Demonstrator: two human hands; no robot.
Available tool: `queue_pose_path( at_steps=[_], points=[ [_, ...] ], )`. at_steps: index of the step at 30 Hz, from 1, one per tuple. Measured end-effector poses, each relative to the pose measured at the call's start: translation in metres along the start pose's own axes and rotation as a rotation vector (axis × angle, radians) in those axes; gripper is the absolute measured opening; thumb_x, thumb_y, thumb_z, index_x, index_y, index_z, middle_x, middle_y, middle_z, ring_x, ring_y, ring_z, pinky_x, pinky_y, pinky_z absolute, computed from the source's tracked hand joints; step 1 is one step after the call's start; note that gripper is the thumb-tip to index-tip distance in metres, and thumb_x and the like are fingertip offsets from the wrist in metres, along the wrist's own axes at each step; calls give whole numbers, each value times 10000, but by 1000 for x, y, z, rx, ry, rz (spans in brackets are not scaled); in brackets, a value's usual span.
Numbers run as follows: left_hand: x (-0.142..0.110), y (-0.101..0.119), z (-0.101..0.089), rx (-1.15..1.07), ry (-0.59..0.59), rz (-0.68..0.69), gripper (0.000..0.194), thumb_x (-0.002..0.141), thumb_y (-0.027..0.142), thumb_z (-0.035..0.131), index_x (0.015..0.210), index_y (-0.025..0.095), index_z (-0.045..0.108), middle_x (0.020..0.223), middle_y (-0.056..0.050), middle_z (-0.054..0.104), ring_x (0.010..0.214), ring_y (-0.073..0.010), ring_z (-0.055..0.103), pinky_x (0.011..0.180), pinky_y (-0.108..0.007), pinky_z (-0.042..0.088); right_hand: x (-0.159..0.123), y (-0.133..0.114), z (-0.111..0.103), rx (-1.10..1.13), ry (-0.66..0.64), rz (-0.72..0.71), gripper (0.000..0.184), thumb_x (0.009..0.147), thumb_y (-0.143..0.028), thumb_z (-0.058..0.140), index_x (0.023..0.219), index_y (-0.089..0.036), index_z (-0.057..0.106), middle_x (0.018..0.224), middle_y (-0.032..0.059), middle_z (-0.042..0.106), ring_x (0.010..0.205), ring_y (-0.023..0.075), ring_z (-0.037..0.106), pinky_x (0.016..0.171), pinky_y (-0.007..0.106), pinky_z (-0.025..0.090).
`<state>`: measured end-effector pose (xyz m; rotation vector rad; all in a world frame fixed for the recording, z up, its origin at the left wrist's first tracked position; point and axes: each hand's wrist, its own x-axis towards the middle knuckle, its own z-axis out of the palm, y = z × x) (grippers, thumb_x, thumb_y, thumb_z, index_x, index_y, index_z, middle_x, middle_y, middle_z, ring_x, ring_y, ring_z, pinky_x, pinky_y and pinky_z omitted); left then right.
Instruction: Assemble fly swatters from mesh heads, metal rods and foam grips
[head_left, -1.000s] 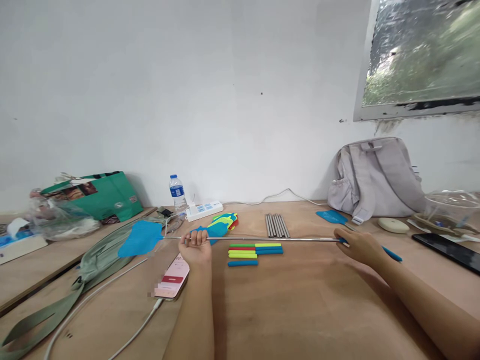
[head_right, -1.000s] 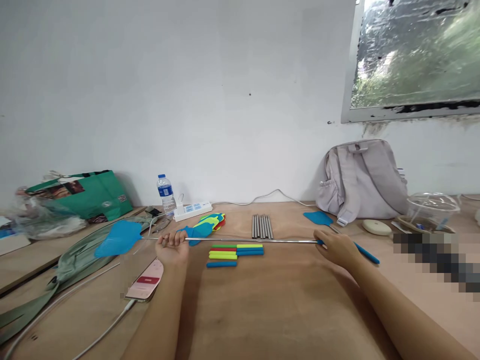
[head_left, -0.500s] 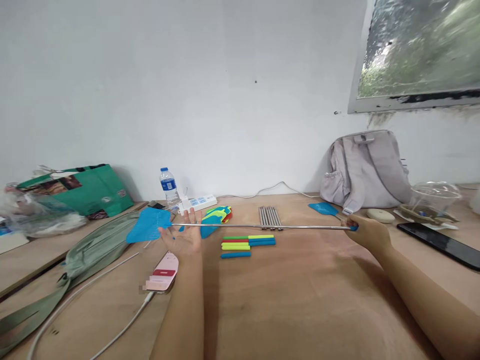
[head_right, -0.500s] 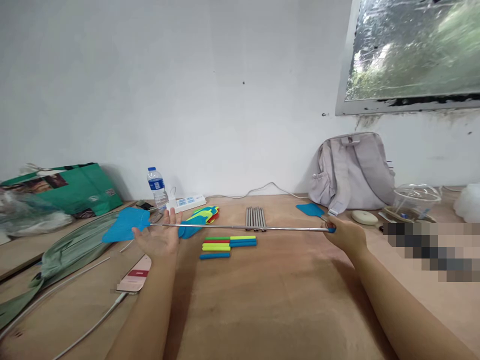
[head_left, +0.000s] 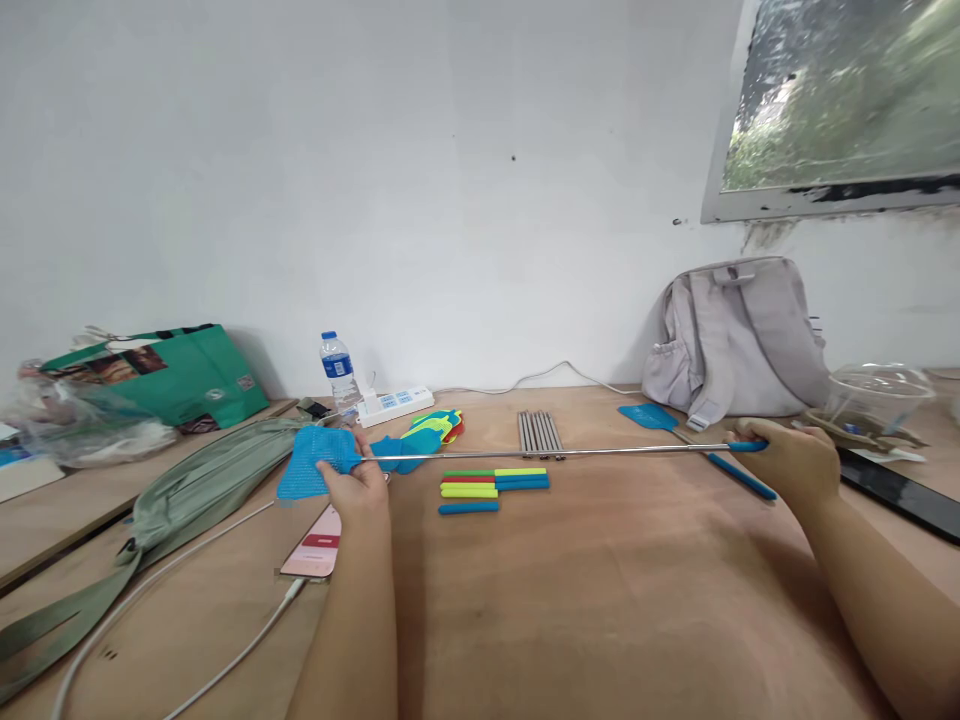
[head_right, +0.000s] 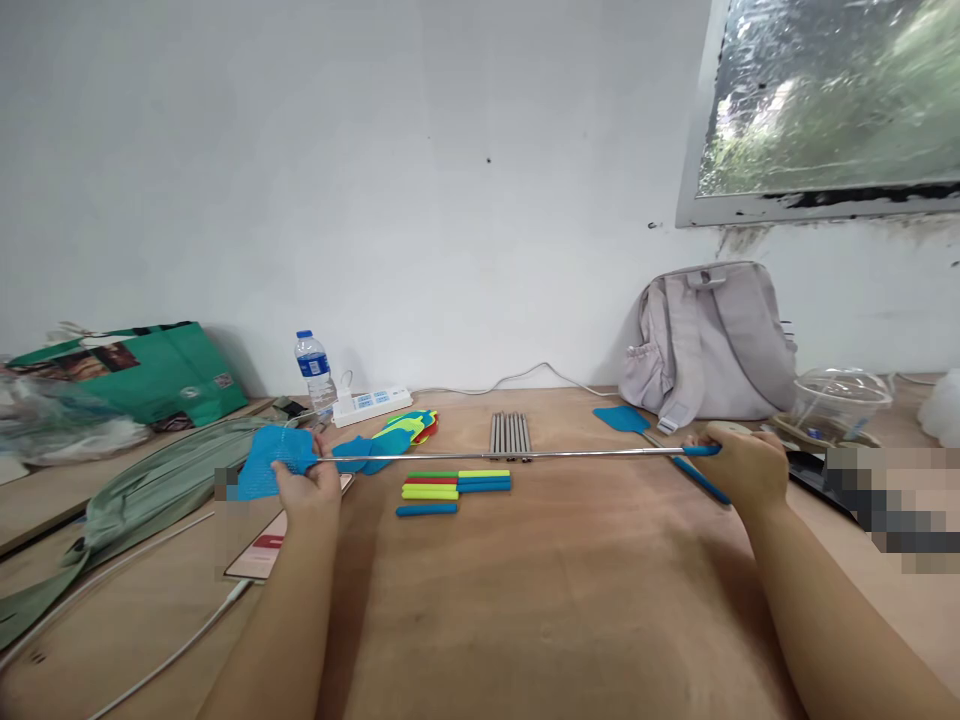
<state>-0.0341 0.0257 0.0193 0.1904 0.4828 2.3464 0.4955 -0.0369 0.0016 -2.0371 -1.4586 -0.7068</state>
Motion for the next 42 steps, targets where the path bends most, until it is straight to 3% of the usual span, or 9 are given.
queue_pose_path(
  at_steps=[5, 9, 13, 19, 27, 32, 38, 42],
  points=[
    [9, -6, -9, 151, 58, 59, 445, 895, 388, 154, 838, 169, 537, 971, -81, 628, 962, -125, 579, 822, -264, 481, 1, 1, -4, -24, -292, -52, 261, 675, -475, 474, 644, -222, 530, 669, 65, 583, 608, 176, 465, 519, 266, 220],
    [2, -6, -5, 131, 103, 100, 386, 891, 381, 206, 851, 179, 532, 940, -54, 631, 948, -118, 581, 840, -280, 477, 5, 2, -8, -16, -378, -69, 244, 664, -463, 486, 613, -226, 514, 661, 60, 578, 620, 185, 478, 519, 267, 209],
    [-19, -8, 9, 112, 156, 80, 342, 896, 339, 242, 812, 171, 528, 968, -48, 623, 943, -99, 583, 858, -244, 460, 5, -6, -14, -14, -408, -88, 251, 679, -455, 470, 595, -223, 516, 661, 59, 587, 619, 189, 487, 516, 269, 206],
    [-54, -19, 22, 166, 119, -8, 328, 904, 343, 255, 848, 185, 537, 1002, -38, 614, 919, -105, 603, 855, -257, 458, -3, -42, -18, 24, -373, -210, 208, 664, -422, 481, 602, -227, 522, 616, 17, 581, 601, 174, 492, 493, 250, 194],
    [-70, -20, 27, 151, 128, -31, 315, 906, 351, 269, 904, 199, 545, 1015, -18, 615, 929, -94, 599, 895, -259, 427, -9, -65, -24, 32, -383, -203, 252, 659, -424, 470, 519, -214, 469, 578, 1, 556, 587, 163, 494, 481, 246, 195],
    [-90, -34, 32, 227, 59, -139, 349, 913, 334, 240, 909, 205, 564, 984, -22, 629, 910, -103, 608, 869, -256, 439, -22, -101, -32, 100, -420, -273, 174, 657, -347, 471, 543, -217, 494, 566, -11, 541, 587, 151, 492, 487, 249, 186],
    [-91, -44, 25, 325, -5, -85, 376, 916, 341, 210, 965, 219, 563, 988, -25, 634, 891, -112, 617, 863, -277, 445, -35, -129, -43, 130, -416, -193, 187, 667, -334, 487, 528, -210, 503, 565, 2, 555, 579, 159, 494, 482, 255, 163],
    [-103, -55, 26, 295, -38, -153, 343, 908, 343, 262, 985, 209, 568, 962, -24, 649, 886, -105, 618, 898, -267, 418, -47, -146, -50, 221, -457, -228, 99, 663, -260, 511, 578, -213, 528, 574, 1, 566, 570, 151, 491, 484, 252, 159]
  ],
)
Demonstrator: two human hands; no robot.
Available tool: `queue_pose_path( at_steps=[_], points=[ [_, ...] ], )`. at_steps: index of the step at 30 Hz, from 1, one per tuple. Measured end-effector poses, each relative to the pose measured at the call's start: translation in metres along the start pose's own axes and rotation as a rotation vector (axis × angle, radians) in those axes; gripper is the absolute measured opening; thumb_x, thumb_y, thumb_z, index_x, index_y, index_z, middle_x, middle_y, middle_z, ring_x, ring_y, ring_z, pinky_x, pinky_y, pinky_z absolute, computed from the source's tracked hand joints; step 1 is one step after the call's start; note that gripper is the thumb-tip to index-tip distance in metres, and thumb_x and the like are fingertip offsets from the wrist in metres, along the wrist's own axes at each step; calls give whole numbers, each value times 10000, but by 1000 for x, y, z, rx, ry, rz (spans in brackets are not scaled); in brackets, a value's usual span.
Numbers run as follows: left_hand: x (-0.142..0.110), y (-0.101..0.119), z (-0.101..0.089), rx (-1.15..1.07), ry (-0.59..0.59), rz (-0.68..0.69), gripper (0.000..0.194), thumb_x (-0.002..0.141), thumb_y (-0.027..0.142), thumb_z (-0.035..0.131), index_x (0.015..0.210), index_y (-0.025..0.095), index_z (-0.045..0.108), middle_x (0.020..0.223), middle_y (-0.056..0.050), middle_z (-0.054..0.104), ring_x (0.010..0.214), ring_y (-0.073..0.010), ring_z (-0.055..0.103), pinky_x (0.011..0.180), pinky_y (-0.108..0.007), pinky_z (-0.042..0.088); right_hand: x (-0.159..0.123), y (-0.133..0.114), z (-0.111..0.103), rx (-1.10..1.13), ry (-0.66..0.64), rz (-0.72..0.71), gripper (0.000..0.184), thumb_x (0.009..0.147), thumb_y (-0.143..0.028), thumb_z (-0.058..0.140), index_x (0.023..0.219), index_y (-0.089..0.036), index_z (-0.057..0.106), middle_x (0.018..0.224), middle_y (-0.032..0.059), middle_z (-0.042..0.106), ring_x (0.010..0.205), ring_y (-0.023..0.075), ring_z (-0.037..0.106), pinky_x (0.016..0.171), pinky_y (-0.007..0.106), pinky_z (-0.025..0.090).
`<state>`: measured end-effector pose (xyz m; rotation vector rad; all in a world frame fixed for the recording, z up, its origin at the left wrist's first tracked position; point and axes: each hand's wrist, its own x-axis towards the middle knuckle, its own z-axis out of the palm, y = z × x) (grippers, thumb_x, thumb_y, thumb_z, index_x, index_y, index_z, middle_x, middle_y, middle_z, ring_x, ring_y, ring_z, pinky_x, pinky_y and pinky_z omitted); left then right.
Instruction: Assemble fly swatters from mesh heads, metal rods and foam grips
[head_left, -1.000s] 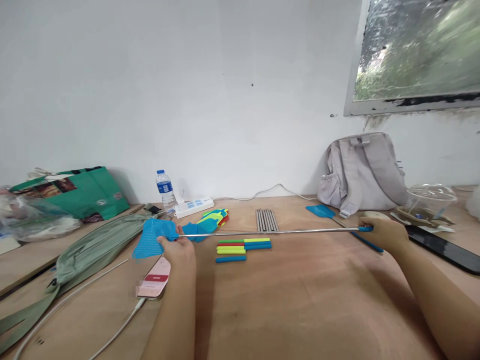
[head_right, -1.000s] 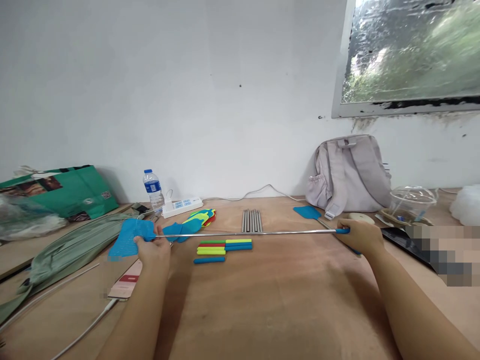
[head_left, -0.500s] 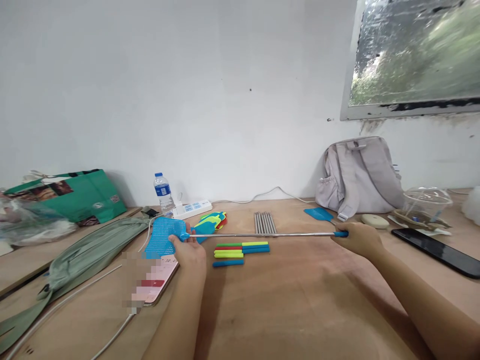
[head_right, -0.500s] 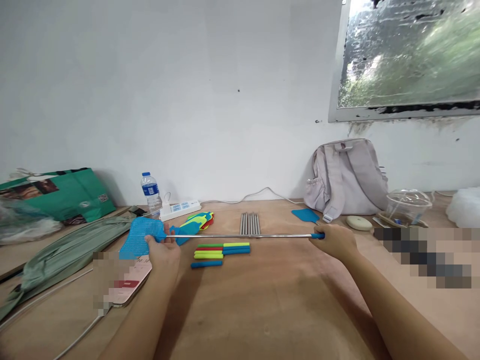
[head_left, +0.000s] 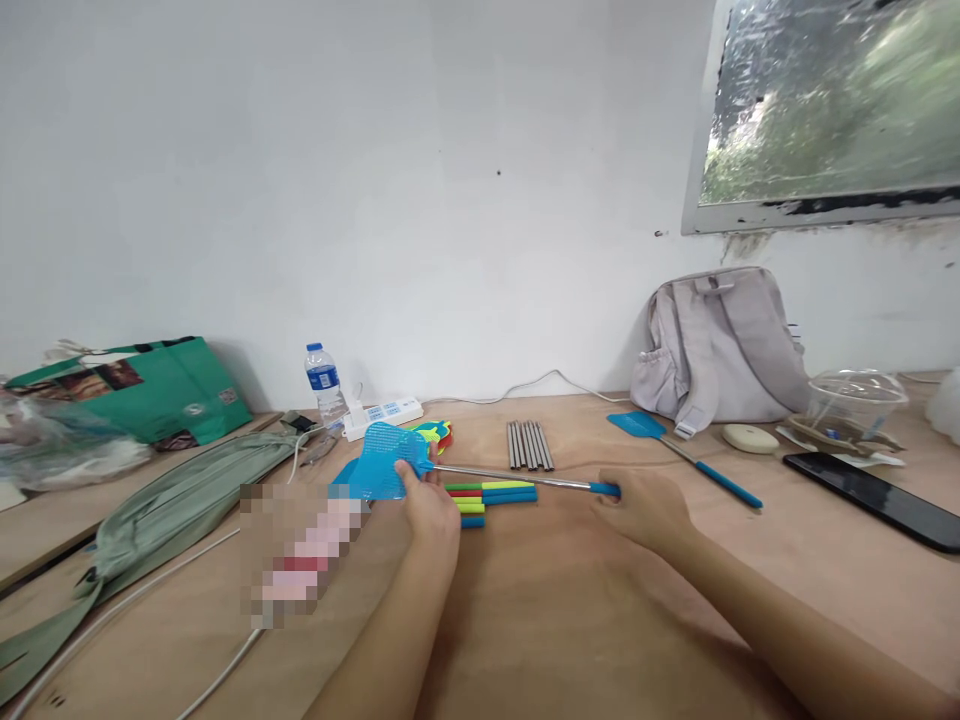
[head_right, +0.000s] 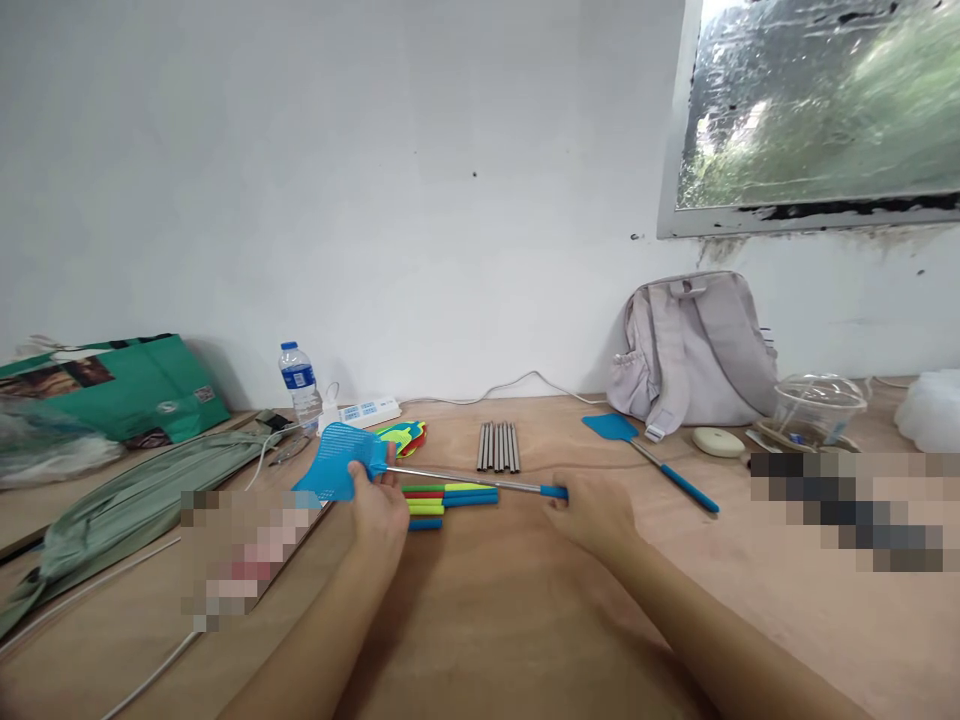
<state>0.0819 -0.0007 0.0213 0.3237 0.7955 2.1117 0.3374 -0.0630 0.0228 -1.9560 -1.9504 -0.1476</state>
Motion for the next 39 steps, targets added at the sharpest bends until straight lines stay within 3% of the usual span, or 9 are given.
queue_pose_path(
  at_steps=[5, 8, 12, 21, 25, 29, 33, 36, 39],
  points=[
    [-28, -13, 9, 4, -15, -43, 335, 904, 336, 282, 1020, 197, 564, 989, -40, 652, 915, -117, 611, 910, -285, 413, -16, -31, 9, 121, -36, -24, 64, 648, -176, 503, 643, -212, 555, 608, 3, 572, 580, 140, 480, 492, 243, 163],
    [-53, -24, 11, 22, -157, -86, 280, 864, 344, 402, 1037, 198, 566, 1037, -47, 639, 938, -142, 605, 905, -300, 422, -30, -48, 22, 318, -98, -123, 43, 640, -167, 506, 669, -196, 519, 607, -8, 558, 549, 117, 463, 490, 225, 201],
    [-77, -34, 12, 55, -317, -14, 362, 794, 431, 498, 1067, 202, 561, 1038, -56, 640, 907, -178, 619, 890, -340, 436, -39, -58, 36, 474, -161, -143, 93, 630, -123, 467, 602, -188, 408, 543, -30, 485, 509, 97, 432, 485, 207, 234],
    [-77, -39, 10, 93, -370, -5, 429, 766, 468, 513, 1105, 205, 528, 964, -42, 663, 794, -174, 651, 880, -353, 440, -28, -50, 35, 498, -171, -149, 170, 651, -95, 439, 553, -191, 338, 531, -36, 441, 507, 96, 403, 489, 211, 232],
    [-62, -41, 5, 117, -464, -75, 429, 719, 439, 581, 1075, 205, 532, 947, -32, 661, 793, -188, 648, 856, -375, 451, -22, -42, 27, 594, -152, -238, 48, 695, -153, 460, 706, -197, 447, 605, -33, 508, 563, 116, 458, 530, 214, 319],
    [-32, -32, -1, 281, -540, -59, 385, 639, 361, 677, 967, 181, 585, 877, -35, 669, 839, -200, 629, 849, -364, 443, -13, -24, 24, 709, -144, -359, 244, 827, -286, 381, 1046, -203, 450, 947, 41, 597, 847, 163, 544, 744, 288, 408],
    [1, -11, -10, 422, -630, 72, 395, 670, 364, 646, 1005, 163, 584, 846, -61, 670, 868, -207, 615, 870, -366, 411, 5, 16, 22, 587, -2, -168, 291, 860, -347, 314, 1044, -206, 489, 989, 72, 602, 920, 200, 553, 813, 353, 410],
    [21, 3, -21, 576, -530, 248, 288, 675, 341, 633, 903, 164, 625, 755, -47, 659, 806, -200, 612, 821, -336, 429, 21, 64, 17, 431, 180, -35, 301, 855, -338, 310, 1025, -214, 526, 949, 76, 609, 895, 210, 566, 813, 360, 412],
    [37, 8, -34, 753, -464, 348, 163, 655, 299, 633, 776, 191, 651, 679, -26, 637, 723, -201, 595, 722, -312, 458, 28, 116, 12, 262, 269, 66, 310, 839, -340, 313, 951, -213, 572, 879, 90, 617, 765, 213, 591, 729, 345, 442]
  ],
)
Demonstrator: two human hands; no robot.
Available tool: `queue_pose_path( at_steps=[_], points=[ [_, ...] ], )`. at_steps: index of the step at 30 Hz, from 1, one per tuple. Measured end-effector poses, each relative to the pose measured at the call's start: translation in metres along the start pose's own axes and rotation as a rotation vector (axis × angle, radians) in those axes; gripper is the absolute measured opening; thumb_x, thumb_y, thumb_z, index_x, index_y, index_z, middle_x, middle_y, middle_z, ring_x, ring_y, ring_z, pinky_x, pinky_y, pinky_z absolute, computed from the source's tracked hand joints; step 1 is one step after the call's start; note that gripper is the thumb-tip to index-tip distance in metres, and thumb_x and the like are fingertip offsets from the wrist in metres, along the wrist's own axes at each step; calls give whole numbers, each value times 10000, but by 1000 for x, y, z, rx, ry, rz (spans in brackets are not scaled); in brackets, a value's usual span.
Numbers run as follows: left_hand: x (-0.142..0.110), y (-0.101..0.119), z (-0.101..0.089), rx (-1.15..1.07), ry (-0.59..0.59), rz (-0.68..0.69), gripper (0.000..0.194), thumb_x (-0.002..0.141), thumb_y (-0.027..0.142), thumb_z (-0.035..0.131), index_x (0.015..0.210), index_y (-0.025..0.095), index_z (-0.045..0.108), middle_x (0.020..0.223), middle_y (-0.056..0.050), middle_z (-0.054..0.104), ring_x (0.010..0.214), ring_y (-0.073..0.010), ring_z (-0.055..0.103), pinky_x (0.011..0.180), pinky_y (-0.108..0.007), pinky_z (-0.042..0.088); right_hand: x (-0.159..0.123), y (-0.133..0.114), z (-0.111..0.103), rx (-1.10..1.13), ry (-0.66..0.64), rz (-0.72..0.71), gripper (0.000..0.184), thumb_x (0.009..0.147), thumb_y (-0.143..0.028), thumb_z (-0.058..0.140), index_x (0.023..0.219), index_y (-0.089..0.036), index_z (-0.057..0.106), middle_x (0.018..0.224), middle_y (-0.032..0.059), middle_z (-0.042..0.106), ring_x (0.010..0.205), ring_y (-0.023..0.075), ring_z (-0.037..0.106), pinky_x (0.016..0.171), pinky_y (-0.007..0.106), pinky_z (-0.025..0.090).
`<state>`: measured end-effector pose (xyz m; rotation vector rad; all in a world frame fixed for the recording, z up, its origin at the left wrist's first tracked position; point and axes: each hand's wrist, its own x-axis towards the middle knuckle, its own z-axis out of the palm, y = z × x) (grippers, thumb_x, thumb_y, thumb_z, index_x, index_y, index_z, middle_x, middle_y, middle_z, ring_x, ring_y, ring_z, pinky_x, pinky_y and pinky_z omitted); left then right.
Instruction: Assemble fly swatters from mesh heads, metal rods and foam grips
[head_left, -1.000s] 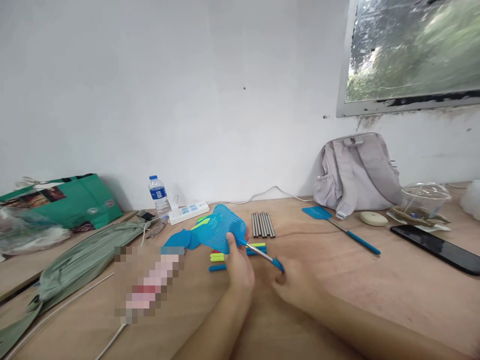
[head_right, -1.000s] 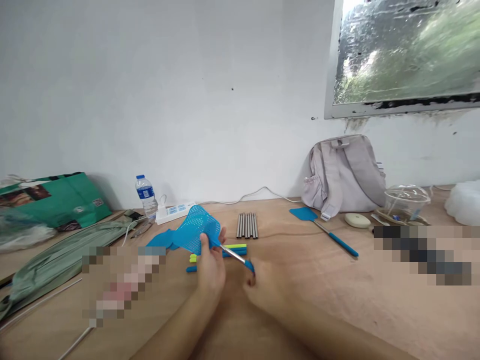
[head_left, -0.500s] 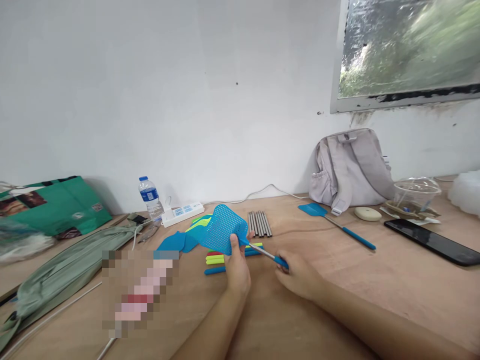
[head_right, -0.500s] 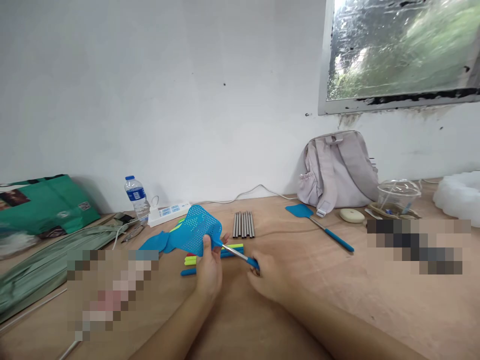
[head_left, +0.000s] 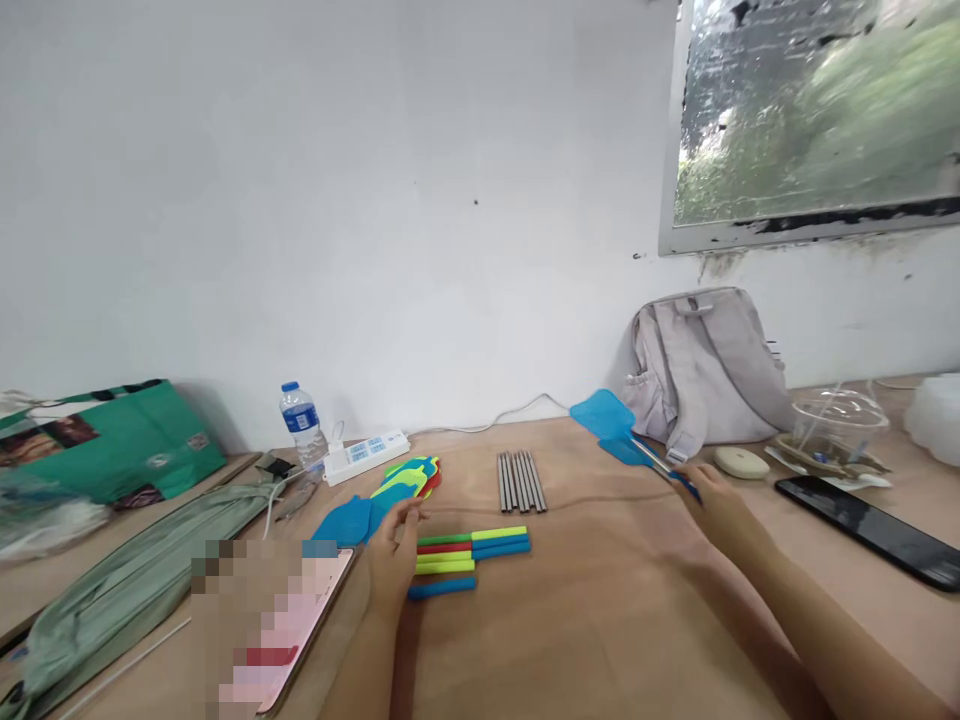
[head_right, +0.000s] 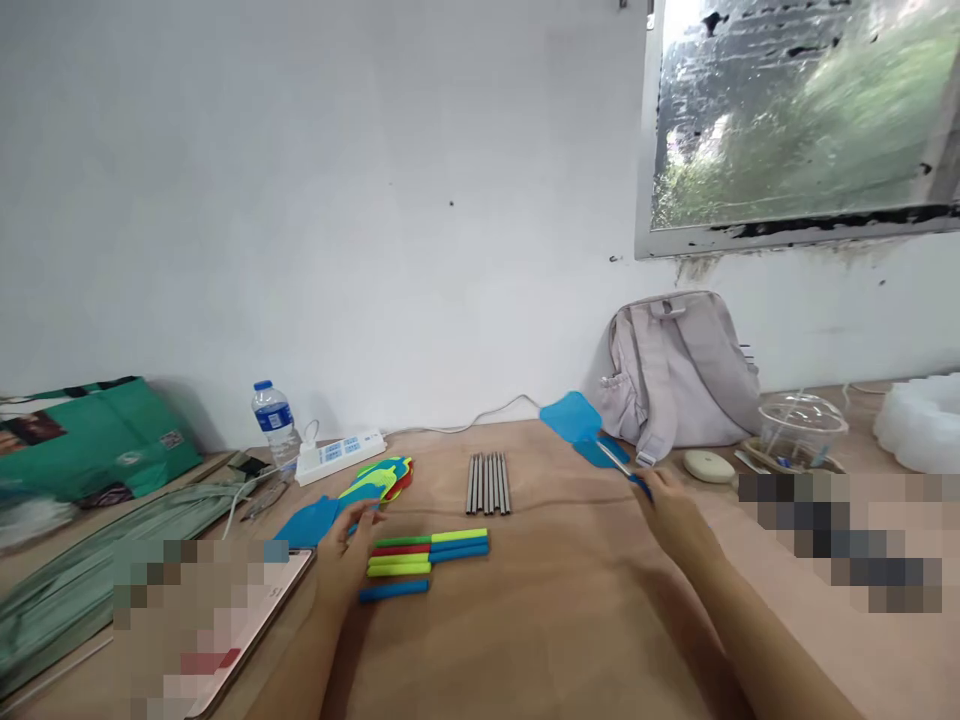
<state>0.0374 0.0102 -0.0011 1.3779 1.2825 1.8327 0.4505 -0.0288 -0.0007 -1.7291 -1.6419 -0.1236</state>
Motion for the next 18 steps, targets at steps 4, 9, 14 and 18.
queue_pose_path(
  at_steps=[4, 9, 14, 18],
  points=[
    [8, -17, -10, 204, 41, 112, 88, 648, 265, 597, 701, 220, 650, 640, -21, 629, 694, -213, 582, 697, -316, 452, 2, 54, -9, -233, -15, 78, 319, 813, -379, 318, 826, -237, 603, 790, 108, 627, 721, 273, 606, 654, 391, 442],
    [21, -32, -16, 288, 157, 150, 126, 682, 266, 516, 738, 237, 626, 756, -40, 637, 769, -234, 569, 752, -351, 430, -1, 98, 4, -200, -97, 108, 231, 743, -406, 400, 710, -309, 607, 824, 109, 660, 761, 298, 617, 684, 415, 444],
    [33, -39, -17, 447, 247, 252, 220, 644, 138, 447, 774, 236, 597, 852, -63, 596, 870, -253, 539, 832, -388, 402, 0, 84, 9, -244, 16, 177, 154, 670, -358, 418, 692, -350, 570, 770, 108, 643, 727, 337, 603, 662, 477, 438],
    [35, -43, -14, 709, 158, 302, 297, 627, 112, 445, 874, 206, 580, 908, -98, 601, 933, -294, 525, 846, -442, 385, -10, 16, 22, -14, 131, -127, 185, 739, -338, 404, 816, -314, 571, 851, 86, 628, 851, 279, 590, 784, 426, 444]
  ],
)
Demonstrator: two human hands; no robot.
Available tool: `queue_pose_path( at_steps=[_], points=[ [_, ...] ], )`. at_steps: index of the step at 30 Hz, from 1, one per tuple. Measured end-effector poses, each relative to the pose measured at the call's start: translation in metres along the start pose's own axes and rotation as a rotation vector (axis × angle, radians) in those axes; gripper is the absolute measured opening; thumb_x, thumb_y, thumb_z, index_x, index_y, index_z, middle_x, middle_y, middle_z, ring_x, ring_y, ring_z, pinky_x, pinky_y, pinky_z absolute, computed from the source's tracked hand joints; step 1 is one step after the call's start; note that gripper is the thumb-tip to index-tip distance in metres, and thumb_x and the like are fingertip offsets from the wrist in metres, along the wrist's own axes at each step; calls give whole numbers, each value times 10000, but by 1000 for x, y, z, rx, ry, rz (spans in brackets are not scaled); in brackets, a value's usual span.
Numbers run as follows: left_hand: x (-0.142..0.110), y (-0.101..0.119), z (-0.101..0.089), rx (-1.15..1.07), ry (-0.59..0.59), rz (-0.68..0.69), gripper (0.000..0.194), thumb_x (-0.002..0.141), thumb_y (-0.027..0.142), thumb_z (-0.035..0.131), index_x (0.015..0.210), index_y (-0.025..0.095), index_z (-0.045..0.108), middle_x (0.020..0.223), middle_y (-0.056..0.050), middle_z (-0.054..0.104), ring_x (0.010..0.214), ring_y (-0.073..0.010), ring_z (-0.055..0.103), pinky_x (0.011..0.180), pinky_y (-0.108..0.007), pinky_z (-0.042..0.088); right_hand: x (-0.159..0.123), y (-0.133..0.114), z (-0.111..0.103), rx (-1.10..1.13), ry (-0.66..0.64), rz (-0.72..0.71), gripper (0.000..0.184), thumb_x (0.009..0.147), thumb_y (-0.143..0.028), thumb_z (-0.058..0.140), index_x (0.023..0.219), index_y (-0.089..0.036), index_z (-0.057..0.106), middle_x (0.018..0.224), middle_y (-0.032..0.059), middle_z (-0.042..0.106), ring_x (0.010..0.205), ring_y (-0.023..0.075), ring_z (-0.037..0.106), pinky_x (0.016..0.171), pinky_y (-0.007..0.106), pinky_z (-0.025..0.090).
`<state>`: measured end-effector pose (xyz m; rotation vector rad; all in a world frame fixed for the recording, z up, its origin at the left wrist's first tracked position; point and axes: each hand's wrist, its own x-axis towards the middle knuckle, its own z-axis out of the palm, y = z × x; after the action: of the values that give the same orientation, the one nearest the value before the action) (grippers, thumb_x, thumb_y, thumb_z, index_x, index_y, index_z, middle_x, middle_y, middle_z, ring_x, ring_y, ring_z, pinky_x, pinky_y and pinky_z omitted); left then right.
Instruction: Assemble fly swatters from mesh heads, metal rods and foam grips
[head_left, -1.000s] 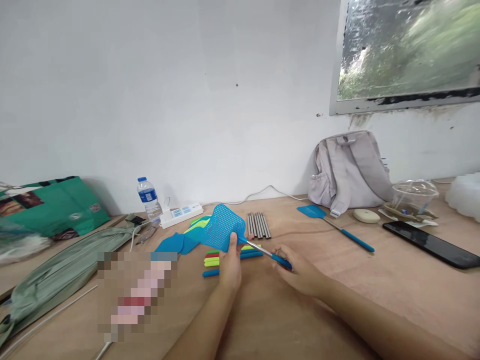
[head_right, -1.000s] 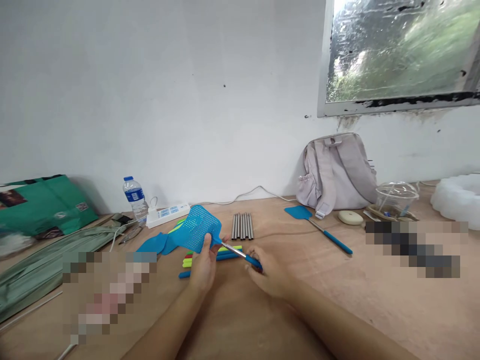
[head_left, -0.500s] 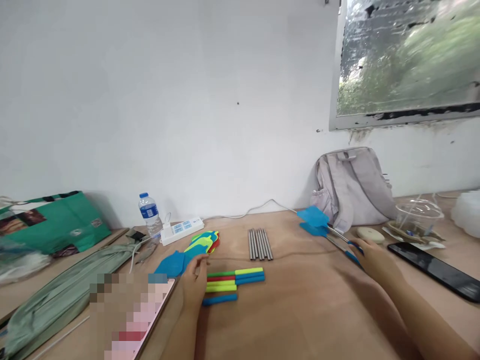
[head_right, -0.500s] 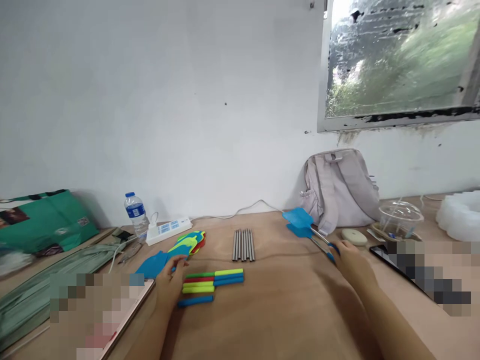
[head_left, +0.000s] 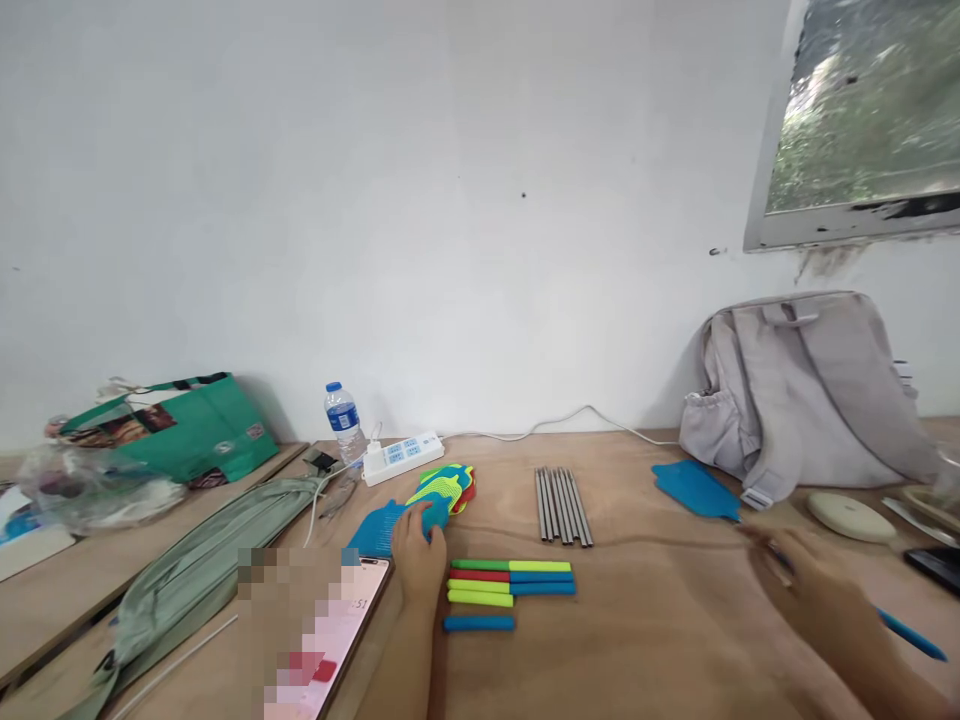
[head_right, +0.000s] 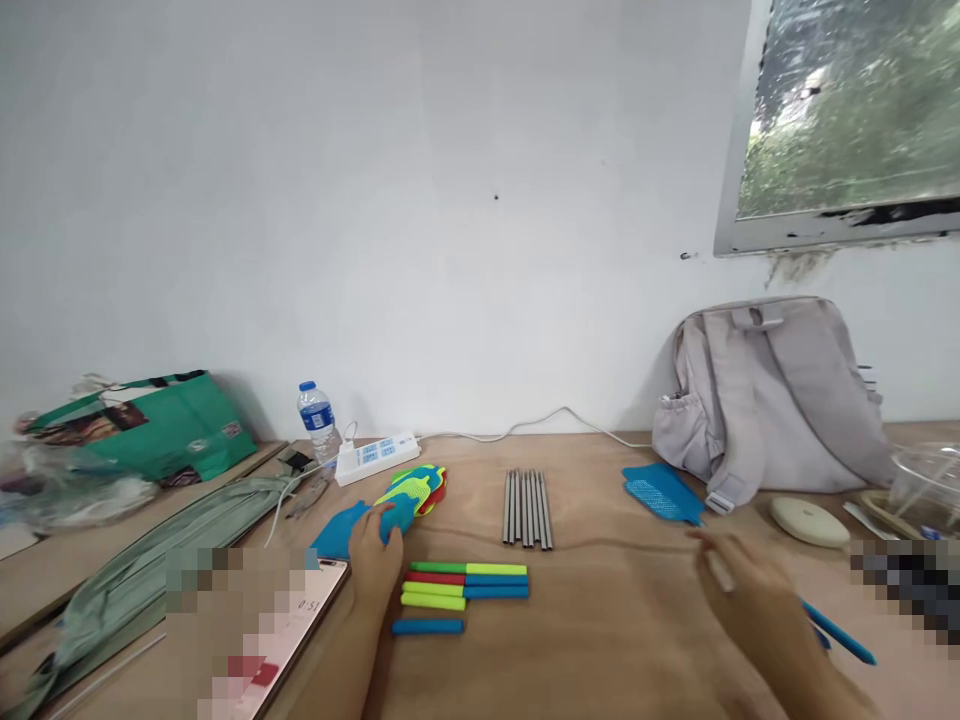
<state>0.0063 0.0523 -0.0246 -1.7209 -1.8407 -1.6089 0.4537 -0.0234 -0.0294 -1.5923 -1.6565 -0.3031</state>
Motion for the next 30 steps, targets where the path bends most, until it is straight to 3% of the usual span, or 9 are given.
queue_pose_path(
  at_steps=[4, 9, 13, 17, 22, 26, 30],
  points=[
    [-2, 1, 2, 154, -91, 70, 358, 641, 114, 431, 973, 164, 555, 994, -111, 599, 985, -291, 511, 873, -449, 367, -18, -76, 32, 262, -237, -256, 176, 748, -289, 445, 826, -263, 600, 858, 63, 634, 849, 224, 590, 754, 351, 466],
    [-4, 6, -2, 178, -204, 115, 299, 681, 137, 412, 923, 188, 580, 996, -68, 594, 984, -245, 506, 867, -401, 375, -3, -125, 75, 419, -365, -199, 213, 794, -181, 352, 869, -205, 550, 861, 67, 600, 814, 179, 569, 731, 315, 459],
    [-4, 9, -4, 260, -205, 57, 250, 695, 150, 428, 860, 206, 607, 984, -59, 594, 970, -243, 509, 857, -398, 374, 34, -128, 107, 441, -332, -89, 171, 733, -125, 358, 773, -190, 511, 790, 55, 549, 740, 174, 539, 689, 307, 439],
    [-4, 10, -1, 390, -224, -14, 345, 702, 145, 437, 1012, 194, 579, 1100, -67, 570, 1067, -250, 467, 922, -415, 329, 47, -119, 126, 375, -377, -30, 135, 706, -124, 382, 726, -196, 494, 725, 26, 504, 672, 159, 508, 652, 288, 414],
    [-4, 8, 4, 520, -333, -120, 500, 703, 163, 453, 1203, 157, 466, 1277, -92, 461, 1225, -263, 328, 1008, -434, 235, 42, -114, 128, 345, -421, -21, 116, 735, -172, 397, 728, -204, 508, 738, 13, 499, 683, 149, 511, 662, 272, 396],
    [-5, 5, 7, 526, -380, -178, 517, 713, 146, 442, 1230, 161, 440, 1251, -87, 492, 1251, -263, 289, 1010, -452, 232, 42, -116, 126, 273, -446, -21, 119, 750, -179, 397, 726, -204, 511, 765, 21, 502, 704, 150, 517, 661, 263, 378],
    [-6, 1, 9, 517, -376, -134, 490, 732, 110, 410, 1215, 175, 464, 1231, -71, 515, 1234, -268, 316, 995, -454, 259, 42, -114, 128, 192, -431, 4, 105, 758, -146, 378, 734, -195, 468, 775, 42, 526, 734, 158, 521, 661, 257, 353]
  ],
)
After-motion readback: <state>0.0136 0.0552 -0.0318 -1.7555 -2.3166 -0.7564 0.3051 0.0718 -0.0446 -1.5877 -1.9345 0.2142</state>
